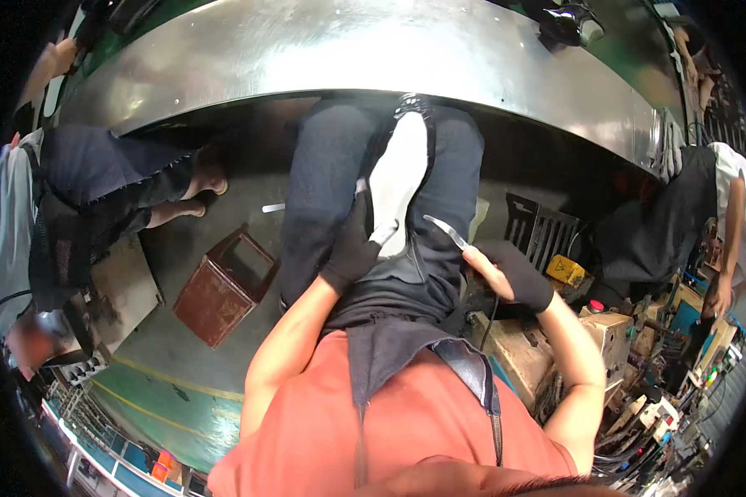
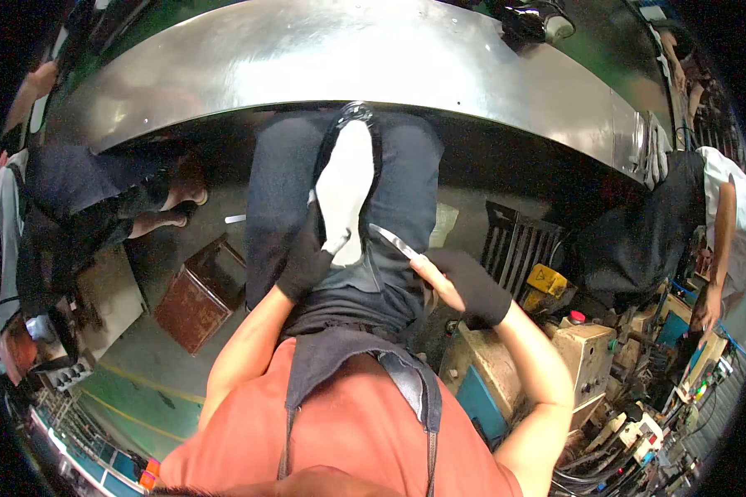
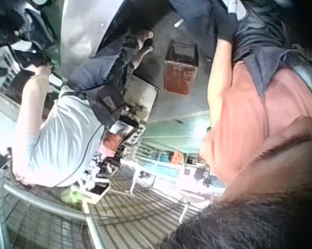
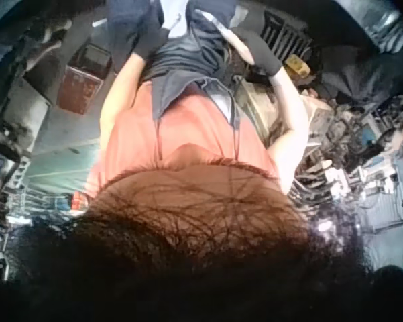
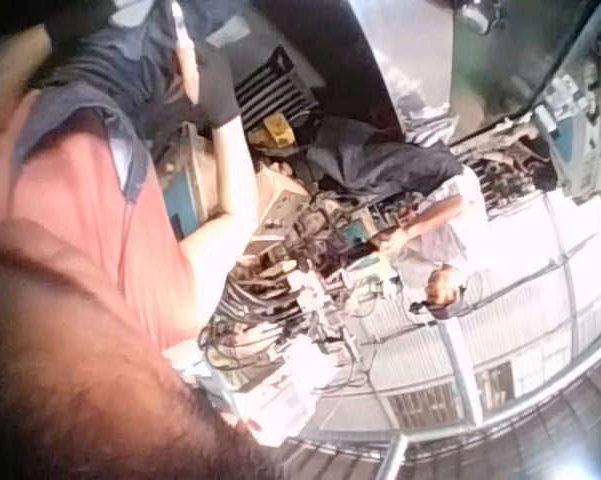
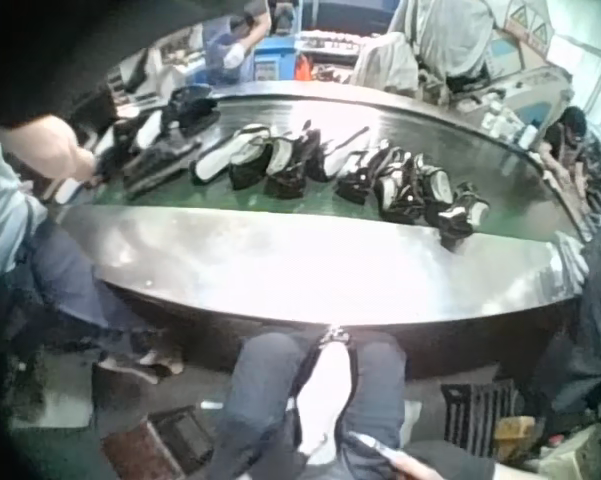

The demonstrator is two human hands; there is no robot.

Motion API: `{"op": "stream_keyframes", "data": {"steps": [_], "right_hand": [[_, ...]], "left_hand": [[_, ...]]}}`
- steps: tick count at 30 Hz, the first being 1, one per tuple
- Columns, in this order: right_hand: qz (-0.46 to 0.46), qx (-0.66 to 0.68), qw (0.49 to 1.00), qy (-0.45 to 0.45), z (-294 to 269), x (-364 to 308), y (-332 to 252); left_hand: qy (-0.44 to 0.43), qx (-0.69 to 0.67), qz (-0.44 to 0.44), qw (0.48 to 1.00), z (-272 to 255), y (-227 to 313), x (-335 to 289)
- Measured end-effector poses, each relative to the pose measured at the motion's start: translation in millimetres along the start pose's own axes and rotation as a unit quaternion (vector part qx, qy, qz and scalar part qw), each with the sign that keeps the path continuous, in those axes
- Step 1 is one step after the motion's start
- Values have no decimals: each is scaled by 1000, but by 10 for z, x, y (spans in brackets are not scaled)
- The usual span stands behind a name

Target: The person repeatedly picks up black shoes from a conveyor belt, holds each shoe on their lap, and uses pliers to trim the white sole material. After trimming, the person places the shoe back on the moving belt. The process is repeated for multiple shoes throughout the clip.

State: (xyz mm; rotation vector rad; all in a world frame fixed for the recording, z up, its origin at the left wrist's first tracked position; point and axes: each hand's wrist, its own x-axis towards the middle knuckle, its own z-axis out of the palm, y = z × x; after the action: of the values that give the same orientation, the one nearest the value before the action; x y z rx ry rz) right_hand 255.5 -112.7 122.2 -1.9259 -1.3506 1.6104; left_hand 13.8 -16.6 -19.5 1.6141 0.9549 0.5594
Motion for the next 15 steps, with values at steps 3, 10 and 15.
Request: {"op": "stream_keyframes", "data": {"steps": [3, 10, 15], "right_hand": [[-60, -179, 982, -26, -40, 195, -97], [-229, -498, 831, 89, 60, 604, -330], [-346, -504, 788, 77, -86, 838, 41]], "left_hand": [[-83, -22, -10, 996, -63, 257, -106], [-35, -7, 23, 999, -4, 196, -18], [-44, 89, 18, 995, -133, 277, -89]]}}
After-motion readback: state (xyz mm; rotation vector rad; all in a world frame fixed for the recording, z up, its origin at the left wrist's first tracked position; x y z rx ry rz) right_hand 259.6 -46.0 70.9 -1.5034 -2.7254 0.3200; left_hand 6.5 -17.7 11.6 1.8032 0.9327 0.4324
